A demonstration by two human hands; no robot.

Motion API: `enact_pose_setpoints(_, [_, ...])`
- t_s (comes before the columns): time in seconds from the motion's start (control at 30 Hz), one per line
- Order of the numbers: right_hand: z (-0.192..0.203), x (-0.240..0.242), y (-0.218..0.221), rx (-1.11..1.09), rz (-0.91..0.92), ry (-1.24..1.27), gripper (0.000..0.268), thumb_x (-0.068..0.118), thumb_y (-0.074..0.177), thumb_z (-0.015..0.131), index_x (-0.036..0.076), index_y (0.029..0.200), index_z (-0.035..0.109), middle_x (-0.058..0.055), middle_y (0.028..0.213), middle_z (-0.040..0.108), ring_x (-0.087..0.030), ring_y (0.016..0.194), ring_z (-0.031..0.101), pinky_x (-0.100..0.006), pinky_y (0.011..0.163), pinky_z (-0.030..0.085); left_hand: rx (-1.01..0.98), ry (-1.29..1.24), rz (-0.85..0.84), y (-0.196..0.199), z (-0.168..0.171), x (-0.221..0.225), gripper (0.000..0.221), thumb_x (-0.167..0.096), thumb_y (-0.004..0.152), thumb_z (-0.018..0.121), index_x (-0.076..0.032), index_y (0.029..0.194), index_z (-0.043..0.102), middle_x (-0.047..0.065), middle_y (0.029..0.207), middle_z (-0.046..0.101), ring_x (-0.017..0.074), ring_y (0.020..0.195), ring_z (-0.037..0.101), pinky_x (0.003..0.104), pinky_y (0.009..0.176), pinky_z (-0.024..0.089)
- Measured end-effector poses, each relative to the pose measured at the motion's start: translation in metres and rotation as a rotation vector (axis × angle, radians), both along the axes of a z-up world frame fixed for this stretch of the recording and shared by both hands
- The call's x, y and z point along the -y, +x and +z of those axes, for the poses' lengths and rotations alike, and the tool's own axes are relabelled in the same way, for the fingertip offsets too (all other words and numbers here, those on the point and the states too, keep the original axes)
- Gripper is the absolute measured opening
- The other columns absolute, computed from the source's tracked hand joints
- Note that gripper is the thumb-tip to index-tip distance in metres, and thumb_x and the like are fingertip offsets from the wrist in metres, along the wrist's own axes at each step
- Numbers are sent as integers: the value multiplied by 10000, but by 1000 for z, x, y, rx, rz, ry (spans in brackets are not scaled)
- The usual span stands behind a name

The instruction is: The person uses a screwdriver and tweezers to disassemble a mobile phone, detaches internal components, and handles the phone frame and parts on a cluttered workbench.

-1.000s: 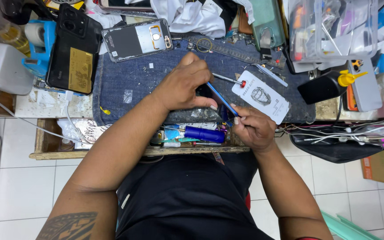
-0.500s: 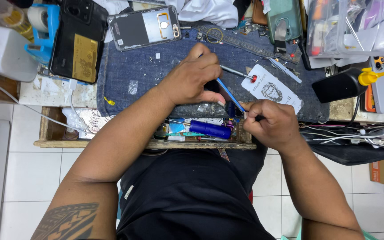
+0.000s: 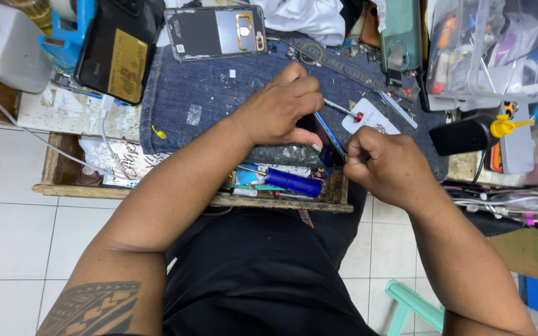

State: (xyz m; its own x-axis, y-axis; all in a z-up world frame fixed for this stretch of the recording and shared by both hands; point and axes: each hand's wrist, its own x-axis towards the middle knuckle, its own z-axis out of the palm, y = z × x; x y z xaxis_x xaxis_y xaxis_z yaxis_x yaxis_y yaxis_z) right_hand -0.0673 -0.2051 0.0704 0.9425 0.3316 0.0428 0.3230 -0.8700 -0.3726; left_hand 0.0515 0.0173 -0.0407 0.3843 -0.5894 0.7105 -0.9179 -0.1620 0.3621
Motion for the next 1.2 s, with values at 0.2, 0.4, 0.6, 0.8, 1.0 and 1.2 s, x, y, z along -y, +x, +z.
enact_pose_setpoints(0.2, [6, -6, -1, -84, -124, 26, 201, 116, 806, 777, 64, 876, 597, -72, 696, 704, -224, 642, 728, -345, 594, 546, -53, -37, -27, 0, 3, -5, 647, -610, 759, 855, -84, 1060, 628, 72, 1064, 558, 308, 1057, 512, 436, 935, 506])
enact_pose_setpoints(0.4, [1, -6, 7, -110, -130, 92, 201, 104, 824, 783, 47, 917, 613, -60, 719, 720, -170, 656, 732, -316, 624, 558, -101, -124, -76, -1, 4, -4, 867, -665, 799, 828, -43, 1354, 589, 85, 1268, 596, 301, 1198, 539, 441, 1029, 518])
enact_pose_setpoints(0.6, [-27, 25, 15, -333, -19, 569, 418, 63, 832, 794, -20, 1206, 625, -29, 1025, 729, -121, 907, 698, -282, 800, 587, -68, 13, 14, -5, 7, -6, 835, -620, 692, 870, -78, 1282, 634, 110, 1357, 552, 352, 1270, 502, 509, 1074, 468])
enact_pose_setpoints(0.8, [-75, 36, -8, -285, -67, 820, 385, 19, 864, 770, -49, 1227, 659, -23, 965, 734, -90, 823, 670, -243, 726, 554, -156, 84, 41, -9, 12, -6, 1029, -623, 675, 835, -116, 1506, 502, 148, 1515, 455, 385, 1312, 475, 528, 1114, 443])
enact_pose_setpoints(1.0, [-50, 28, 27, -90, -163, 762, 241, 82, 965, 733, -50, 1163, 702, -55, 858, 711, -95, 700, 621, -244, 628, 513, 15, 45, 142, -9, 24, 2, 1169, -658, 590, 903, -140, 1510, 404, 141, 1499, 449, 452, 1383, 413, 619, 1136, 330])
enact_pose_setpoints(1.2, [-22, -1, 61, -210, -28, 1121, 364, 140, 963, 684, -3, 1293, 626, -67, 1053, 735, -124, 885, 705, -278, 784, 602, -442, -168, -26, 2, 15, -4, 1129, -470, 722, 921, -73, 1611, 349, 200, 1542, 507, 355, 1445, 509, 474, 1215, 404])
